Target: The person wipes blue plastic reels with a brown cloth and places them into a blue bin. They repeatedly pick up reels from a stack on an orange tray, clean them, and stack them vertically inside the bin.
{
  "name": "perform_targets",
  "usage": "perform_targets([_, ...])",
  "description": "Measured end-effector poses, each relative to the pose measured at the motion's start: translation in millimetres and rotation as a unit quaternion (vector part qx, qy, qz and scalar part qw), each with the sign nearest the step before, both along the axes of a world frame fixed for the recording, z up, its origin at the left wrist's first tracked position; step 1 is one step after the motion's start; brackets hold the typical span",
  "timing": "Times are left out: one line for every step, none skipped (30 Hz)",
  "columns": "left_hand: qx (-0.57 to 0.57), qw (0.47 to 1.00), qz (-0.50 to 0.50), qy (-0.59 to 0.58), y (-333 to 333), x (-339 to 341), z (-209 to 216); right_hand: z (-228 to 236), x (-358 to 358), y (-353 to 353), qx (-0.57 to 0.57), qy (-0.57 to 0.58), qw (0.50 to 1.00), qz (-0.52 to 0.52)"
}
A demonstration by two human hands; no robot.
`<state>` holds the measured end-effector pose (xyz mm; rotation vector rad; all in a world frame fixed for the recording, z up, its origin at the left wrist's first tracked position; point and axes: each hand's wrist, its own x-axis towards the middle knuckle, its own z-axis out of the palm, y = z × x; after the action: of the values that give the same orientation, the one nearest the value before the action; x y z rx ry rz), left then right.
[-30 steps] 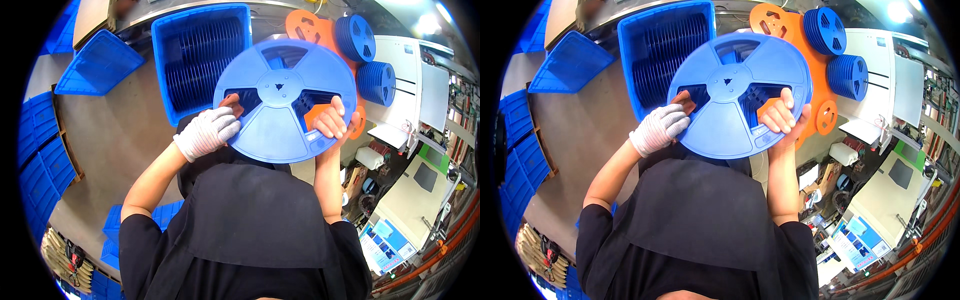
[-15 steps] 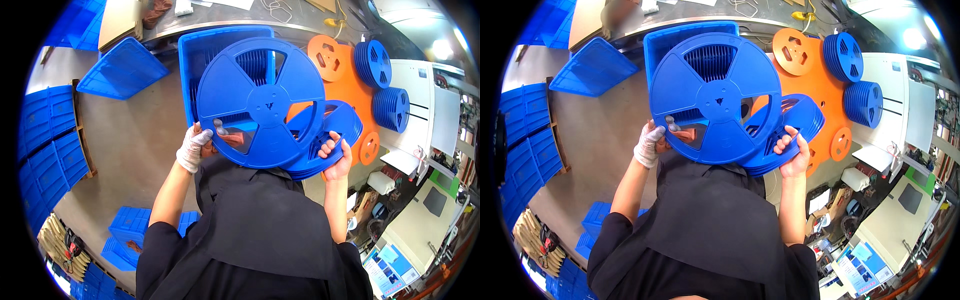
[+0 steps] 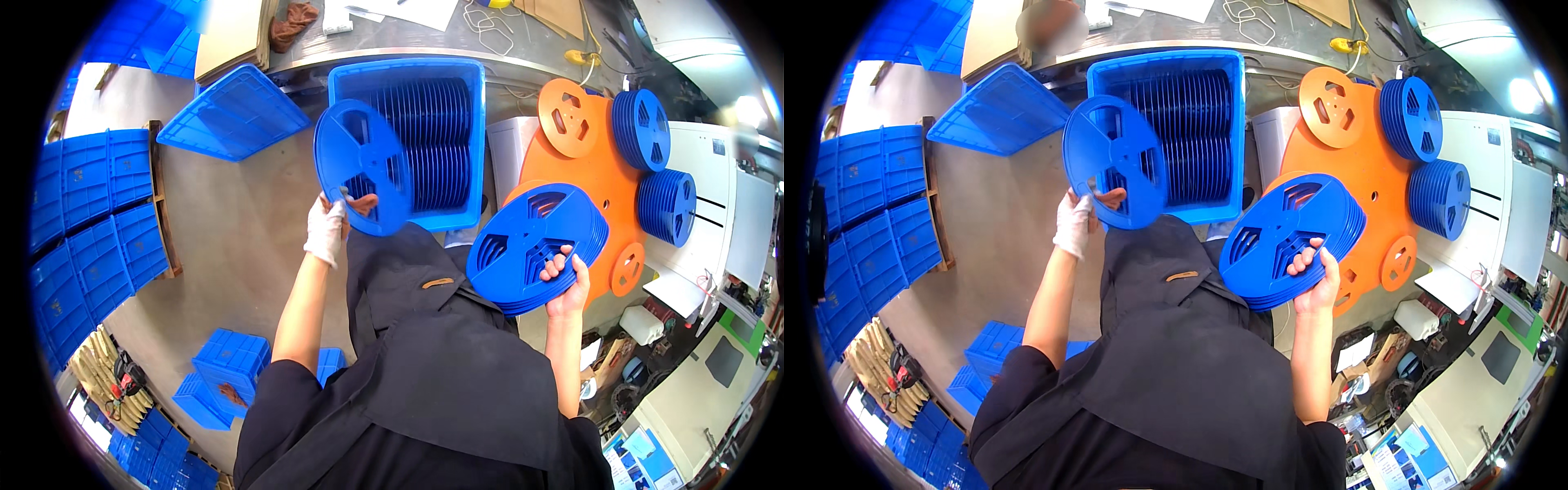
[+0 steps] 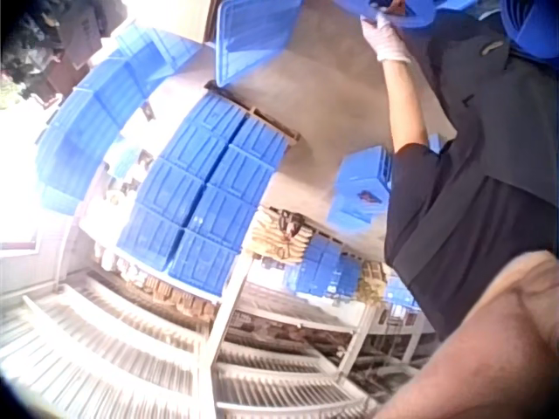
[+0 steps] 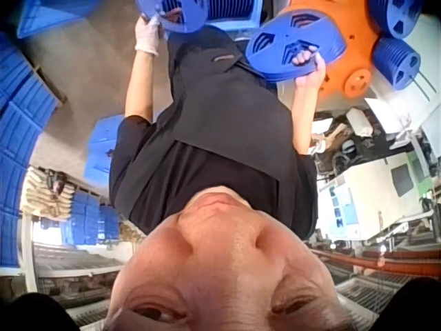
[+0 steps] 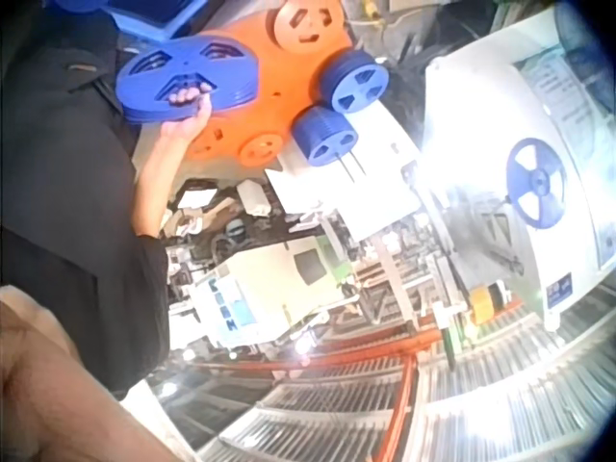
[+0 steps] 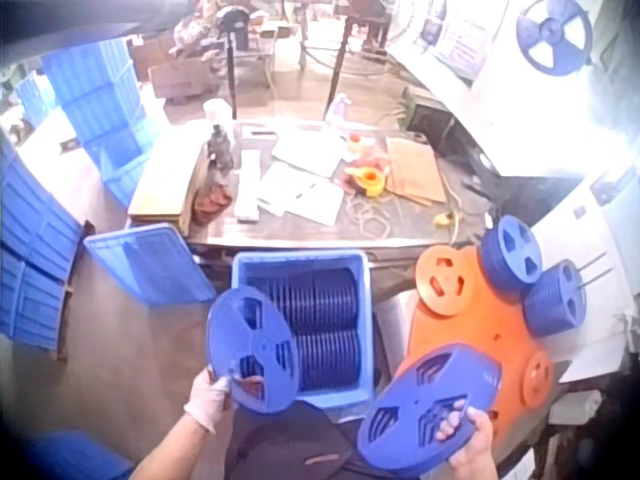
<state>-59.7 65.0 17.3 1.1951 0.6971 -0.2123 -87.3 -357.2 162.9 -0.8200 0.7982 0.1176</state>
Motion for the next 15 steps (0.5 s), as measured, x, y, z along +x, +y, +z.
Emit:
perform_targets([0.081, 0.997, -0.015, 0.01, 2, 7, -12, 0, -1, 0, 0.006, -0.004, 1.0, 0.005])
perform_targets([0.157, 0.987, -0.032, 0.012, 0, 15, -25, -1, -1, -1, 0.011, -0.008, 1.0, 0.01])
perform_targets([0.233, 0.971, -0.046, 0.014, -2, 23, -34, -2, -1, -2, 0.018, -0.011, 1.0, 0.016])
perform_targets([0.307, 0.949, -0.061, 0.016, -3, 30, -42, -3, -2, -3, 0.022, -0.014, 0.999, 0.023])
perform_targets([0.344, 0.935, -0.074, 0.03, -6, 40, -47, -5, -3, -4, 0.024, -0.016, 0.999, 0.027])
perform_targets([0.382, 0.919, -0.085, 0.043, -9, 49, -50, -5, -5, -5, 0.026, -0.019, 0.999, 0.032])
perform_targets([0.418, 0.902, -0.096, 0.057, -12, 60, -54, -6, -5, -6, 0.023, -0.018, 0.999, 0.031])
perform_targets([0.459, 0.88, -0.107, 0.054, 2, 56, -99, -6, -4, -5, 0.024, -0.015, 0.999, 0.038])
perform_targets([0.43, 0.897, -0.09, 0.047, 3, 59, -125, -6, -4, -5, 0.022, -0.012, 0.999, 0.039])
perform_targets([0.401, 0.912, -0.072, 0.041, 4, 62, -142, -7, -4, -6, 0.023, -0.011, 0.999, 0.041])
perform_targets([0.371, 0.927, -0.054, 0.032, 1, 68, -147, -6, -4, -7, 0.022, -0.012, 0.999, 0.043])
perform_targets([0.294, 0.956, -0.014, 0.017, -3, 71, -152, -6, -4, -8, 0.022, -0.012, 0.999, 0.045])
perform_targets([0.336, 0.939, -0.055, 0.038, -3, 68, -156, -6, -5, -9, 0.023, -0.012, 0.999, 0.047])
perform_targets([0.37, 0.922, -0.108, 0.052, -21, 79, -131, -6, -10, -12, 0.013, -0.015, 0.999, 0.037])
perform_targets([0.409, 0.897, -0.15, 0.069, -28, 84, -111, -5, -11, -13, 0.012, -0.016, 0.999, 0.036])
